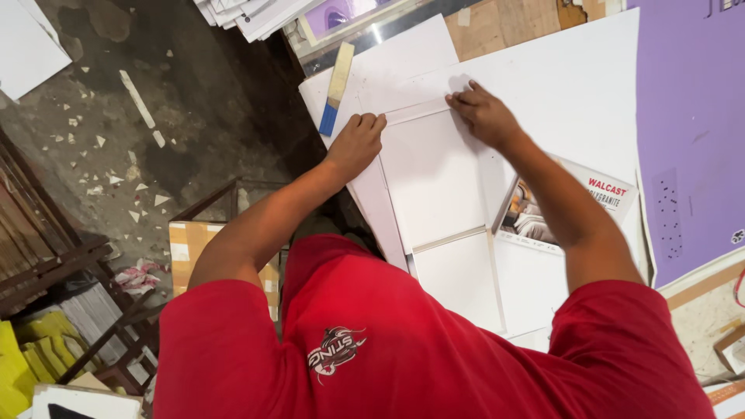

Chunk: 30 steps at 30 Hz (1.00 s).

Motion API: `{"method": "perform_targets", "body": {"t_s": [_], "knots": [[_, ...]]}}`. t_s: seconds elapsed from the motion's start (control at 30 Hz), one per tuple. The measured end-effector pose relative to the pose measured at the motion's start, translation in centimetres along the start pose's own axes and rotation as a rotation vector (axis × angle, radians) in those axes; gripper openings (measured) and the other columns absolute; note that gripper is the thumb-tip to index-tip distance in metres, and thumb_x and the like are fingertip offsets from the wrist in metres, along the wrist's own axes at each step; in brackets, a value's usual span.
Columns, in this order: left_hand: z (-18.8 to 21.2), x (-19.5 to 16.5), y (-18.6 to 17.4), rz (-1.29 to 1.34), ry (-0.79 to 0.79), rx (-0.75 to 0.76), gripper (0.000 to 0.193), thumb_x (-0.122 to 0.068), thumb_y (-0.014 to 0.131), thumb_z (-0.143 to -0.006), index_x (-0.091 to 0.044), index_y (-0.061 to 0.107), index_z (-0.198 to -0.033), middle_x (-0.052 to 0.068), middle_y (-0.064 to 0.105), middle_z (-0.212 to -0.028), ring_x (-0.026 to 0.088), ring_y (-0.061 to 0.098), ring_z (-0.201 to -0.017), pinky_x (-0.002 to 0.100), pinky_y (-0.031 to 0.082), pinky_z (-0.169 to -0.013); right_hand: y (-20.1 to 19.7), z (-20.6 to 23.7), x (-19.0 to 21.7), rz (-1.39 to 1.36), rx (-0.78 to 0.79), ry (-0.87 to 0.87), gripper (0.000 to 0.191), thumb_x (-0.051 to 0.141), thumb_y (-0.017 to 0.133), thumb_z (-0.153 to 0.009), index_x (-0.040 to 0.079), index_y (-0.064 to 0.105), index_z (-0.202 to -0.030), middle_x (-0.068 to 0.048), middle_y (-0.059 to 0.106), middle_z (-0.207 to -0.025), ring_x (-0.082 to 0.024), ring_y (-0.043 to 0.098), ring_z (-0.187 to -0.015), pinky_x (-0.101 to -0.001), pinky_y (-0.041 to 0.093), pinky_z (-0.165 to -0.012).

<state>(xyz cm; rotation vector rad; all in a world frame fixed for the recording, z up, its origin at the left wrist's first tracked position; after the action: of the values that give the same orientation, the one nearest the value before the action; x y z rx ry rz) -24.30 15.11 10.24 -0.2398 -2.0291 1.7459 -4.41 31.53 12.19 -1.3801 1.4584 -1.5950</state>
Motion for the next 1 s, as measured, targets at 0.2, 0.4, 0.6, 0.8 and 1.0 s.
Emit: {"method": "perform_targets", "body": {"t_s": [0.2,0.4,0.6,0.8,1.0], "knots": [[-0.7,-0.3,-0.2,0.132,-0.029,0.038,0.009,-0.01,0.068,-0.078,-0.004,0.075,-0.079,0.01,0.06,-0.116,0.025,0.051,-0.101,0.033,0.044,-0.085,2.5,-0.7,3.4,0.04,-0.086,0.359,0.027,0.022,0.074,-0.097,-0.002,0.074,-0.109,-0.017,0.069,-0.116,-0.036,0.063,-0.108,-0.0473,0.047,-0.108],[-0.3,0.0,-0.9,0.239,-0.126,-0.3,0.027,-0.005,0.064,-0.076,0.006,0.076,-0.098,0.009,0.058,-0.111,0.023,0.049,-0.094,0.034,0.043,-0.083,4.3,-3.6,8.4,0.011,-0.38,0.859,0.074,0.047,0.094,-0.071,-0.02,0.063,-0.076,-0.031,0.057,-0.112,-0.041,0.05,-0.104,-0.0462,0.046,-0.092],[0.0,0.5,-0.5,0.35,-0.07,-0.279,0.025,-0.002,0.064,-0.079,0.01,0.072,-0.099,0.013,0.062,-0.115,0.026,0.053,-0.096,0.035,0.046,-0.081,3.0,-1.4,6.4,-0.256,-0.74,1.196,0.027,0.022,0.083,-0.087,-0.004,0.079,-0.088,-0.013,0.075,-0.102,-0.031,0.056,-0.107,-0.0428,0.048,-0.095],[0.2,0.6,-0.2,0.289,-0.073,-0.142,0.045,-0.002,0.062,-0.084,0.011,0.068,-0.127,0.011,0.06,-0.113,0.023,0.052,-0.094,0.033,0.044,-0.078,1.5,-0.9,4.4,-0.134,-1.073,1.294,0.017,0.012,0.083,-0.083,0.0,0.071,-0.08,-0.012,0.071,-0.082,-0.024,0.066,-0.073,-0.0364,0.054,-0.071],[1.6,-0.3,0.2,0.325,-0.125,-0.223,0.047,-0.003,0.06,-0.083,0.011,0.066,-0.127,0.015,0.061,-0.127,0.025,0.053,-0.093,0.035,0.043,-0.077,1.1,-0.5,2.7,-0.321,-1.044,1.747,0.025,0.019,0.084,-0.079,0.006,0.063,-0.076,-0.004,0.071,-0.074,-0.021,0.066,-0.07,-0.0336,0.055,-0.07]]}}
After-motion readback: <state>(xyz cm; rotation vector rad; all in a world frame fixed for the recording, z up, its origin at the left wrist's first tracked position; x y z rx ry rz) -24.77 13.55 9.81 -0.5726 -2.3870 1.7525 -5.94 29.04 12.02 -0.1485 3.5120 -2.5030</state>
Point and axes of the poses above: each hand's wrist, its own z-axis away from the middle knuckle, its own y-axis out of the palm, x = y × z, the point moved 6 cm from there along -z, towards the middle knuckle
